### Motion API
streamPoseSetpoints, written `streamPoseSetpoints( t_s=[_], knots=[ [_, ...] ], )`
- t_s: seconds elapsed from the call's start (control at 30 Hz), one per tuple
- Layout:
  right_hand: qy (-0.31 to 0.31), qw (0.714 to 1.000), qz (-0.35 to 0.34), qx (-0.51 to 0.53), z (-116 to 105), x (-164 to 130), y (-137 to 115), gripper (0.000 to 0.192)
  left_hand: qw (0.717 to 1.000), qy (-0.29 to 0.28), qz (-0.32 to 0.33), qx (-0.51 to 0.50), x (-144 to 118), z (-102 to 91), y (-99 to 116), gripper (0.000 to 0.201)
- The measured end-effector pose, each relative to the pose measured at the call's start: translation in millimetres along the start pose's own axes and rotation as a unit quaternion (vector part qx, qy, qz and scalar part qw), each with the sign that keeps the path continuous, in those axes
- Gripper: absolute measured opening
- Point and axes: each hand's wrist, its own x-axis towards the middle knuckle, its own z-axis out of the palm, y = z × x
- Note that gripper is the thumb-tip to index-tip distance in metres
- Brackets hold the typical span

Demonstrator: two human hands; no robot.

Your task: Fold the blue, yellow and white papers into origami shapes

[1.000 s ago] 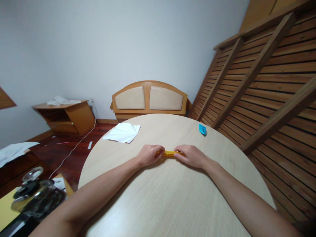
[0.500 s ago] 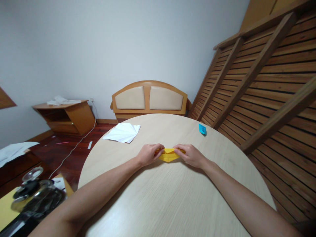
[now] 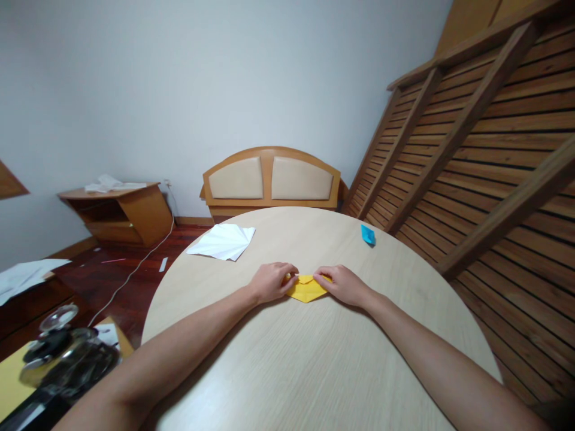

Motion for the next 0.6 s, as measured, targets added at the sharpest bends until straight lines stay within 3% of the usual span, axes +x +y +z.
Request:
streamPoseSetpoints(
  t_s=[0.13,0.27,0.4,0.6],
  knots=[
    [0.002,1.000,0.012,-0.028,1.4,0.3,2.7,0.037,0.996,0.032,0.086,-0.012,0.7,-1.2,-2.2,0.019],
    [0.008,0.998,0.027,-0.047,1.0,-0.2,4.1,0.038,0.988,-0.001,0.150,-0.026,1.5,-1.4,-0.7,0.020],
    [0.016,0.996,0.051,-0.076,0.7,-0.7,5.9,0.036,0.984,-0.047,0.168,-0.040,1.9,-1.1,1.0,0.021],
    [0.037,0.995,0.024,-0.091,0.0,0.0,9.2,0.030,0.983,-0.052,0.166,-0.055,1.7,-0.4,-1.0,0.023]
  ],
)
